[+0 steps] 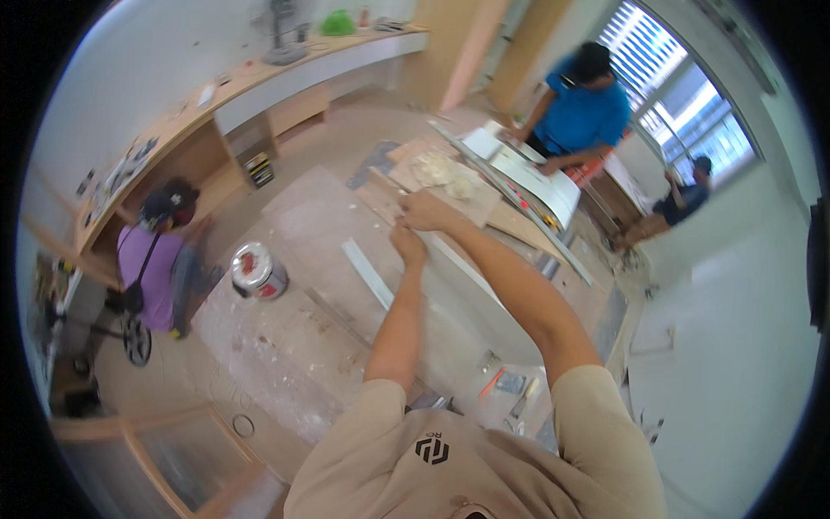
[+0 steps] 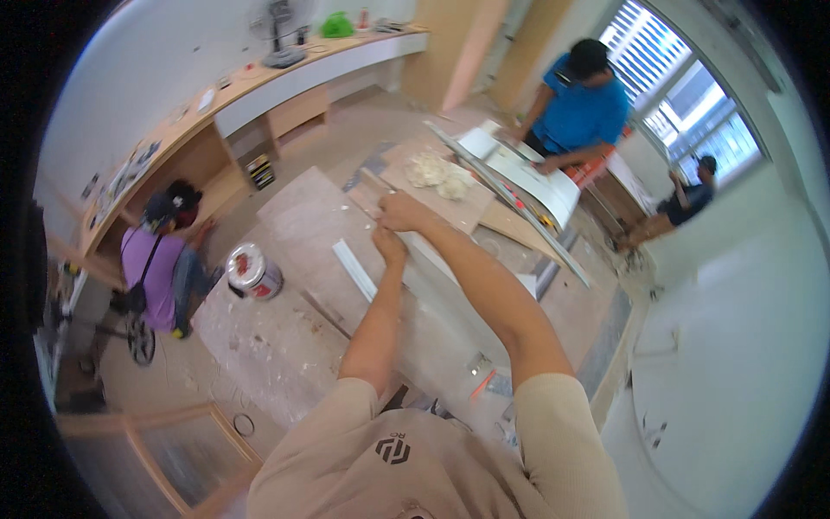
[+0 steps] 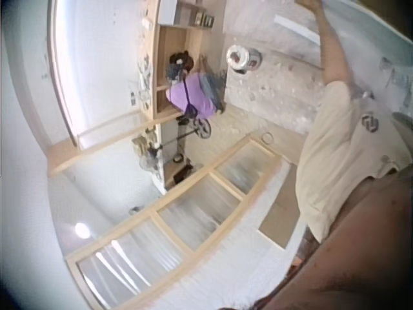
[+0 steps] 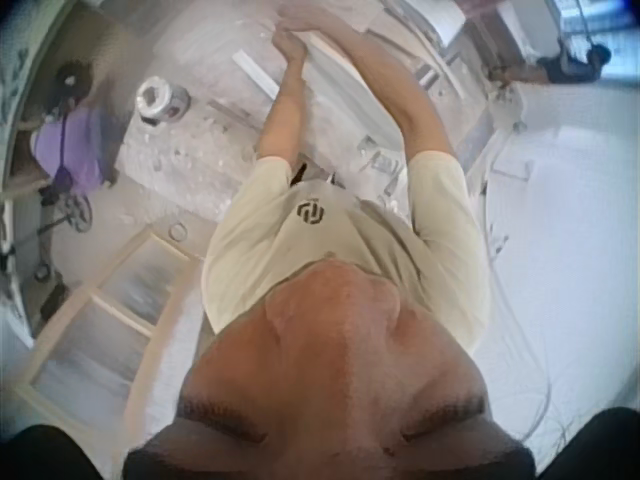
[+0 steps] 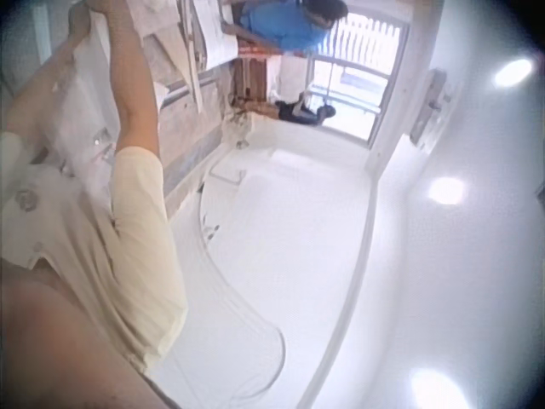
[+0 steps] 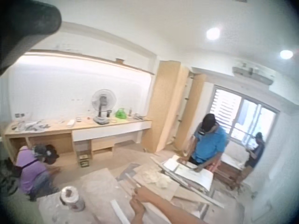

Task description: The person removes a white cabinet door from a wall-mounted unit and carries it to a workbench. They then handle a long wooden trim piece and a white door panel, aligning the trim with the door's edge and inspecting the fit. The person also briefly handles a metal hinge component.

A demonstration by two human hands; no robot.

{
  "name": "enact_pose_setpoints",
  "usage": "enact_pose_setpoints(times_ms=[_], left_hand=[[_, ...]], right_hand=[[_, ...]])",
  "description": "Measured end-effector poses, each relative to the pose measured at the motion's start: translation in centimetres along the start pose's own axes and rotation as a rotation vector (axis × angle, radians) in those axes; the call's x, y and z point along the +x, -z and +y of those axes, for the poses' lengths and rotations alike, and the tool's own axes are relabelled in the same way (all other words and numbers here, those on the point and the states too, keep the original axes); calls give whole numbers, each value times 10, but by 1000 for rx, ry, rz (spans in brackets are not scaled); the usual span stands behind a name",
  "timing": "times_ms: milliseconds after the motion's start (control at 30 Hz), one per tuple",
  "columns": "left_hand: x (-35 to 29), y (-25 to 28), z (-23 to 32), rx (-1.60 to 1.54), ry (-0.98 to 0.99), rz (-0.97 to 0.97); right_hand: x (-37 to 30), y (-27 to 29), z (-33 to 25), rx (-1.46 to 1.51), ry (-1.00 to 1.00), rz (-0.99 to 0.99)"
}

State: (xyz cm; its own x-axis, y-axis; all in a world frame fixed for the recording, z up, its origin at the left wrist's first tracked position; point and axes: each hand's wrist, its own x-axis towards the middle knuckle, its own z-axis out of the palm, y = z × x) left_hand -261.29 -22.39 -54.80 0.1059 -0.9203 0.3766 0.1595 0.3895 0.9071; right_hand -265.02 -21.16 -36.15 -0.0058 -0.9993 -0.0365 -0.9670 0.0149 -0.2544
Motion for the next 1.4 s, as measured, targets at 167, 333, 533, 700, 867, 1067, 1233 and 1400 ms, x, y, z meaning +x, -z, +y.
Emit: enact_pose_setpoints(times_ms=[167, 333, 533, 700, 867, 1067, 1233, 1400], left_hand=[[7, 4, -12, 162, 93, -244], [2, 0, -4, -755, 489, -204], [-3, 5, 11, -532, 409, -165], [1, 13, 14, -323, 297, -240], [2, 11, 9, -687, 363, -194], [3, 11, -4, -468, 316, -214], [0, 8, -1, -604, 461, -205], [9, 8, -10, -704, 432, -161]], right_hand=[[-22, -9, -24, -29, -157, 154], [-29, -8, -14, 28, -184, 148], [-36, -6, -19, 21, -201, 144], [-32, -6, -19, 16, -187, 116], [-26, -5, -18, 10, -178, 98], [-23, -13, -22, 2, -166, 70], [-22, -18, -17, -4, -168, 47], [-8, -16, -14, -27, -137, 20]])
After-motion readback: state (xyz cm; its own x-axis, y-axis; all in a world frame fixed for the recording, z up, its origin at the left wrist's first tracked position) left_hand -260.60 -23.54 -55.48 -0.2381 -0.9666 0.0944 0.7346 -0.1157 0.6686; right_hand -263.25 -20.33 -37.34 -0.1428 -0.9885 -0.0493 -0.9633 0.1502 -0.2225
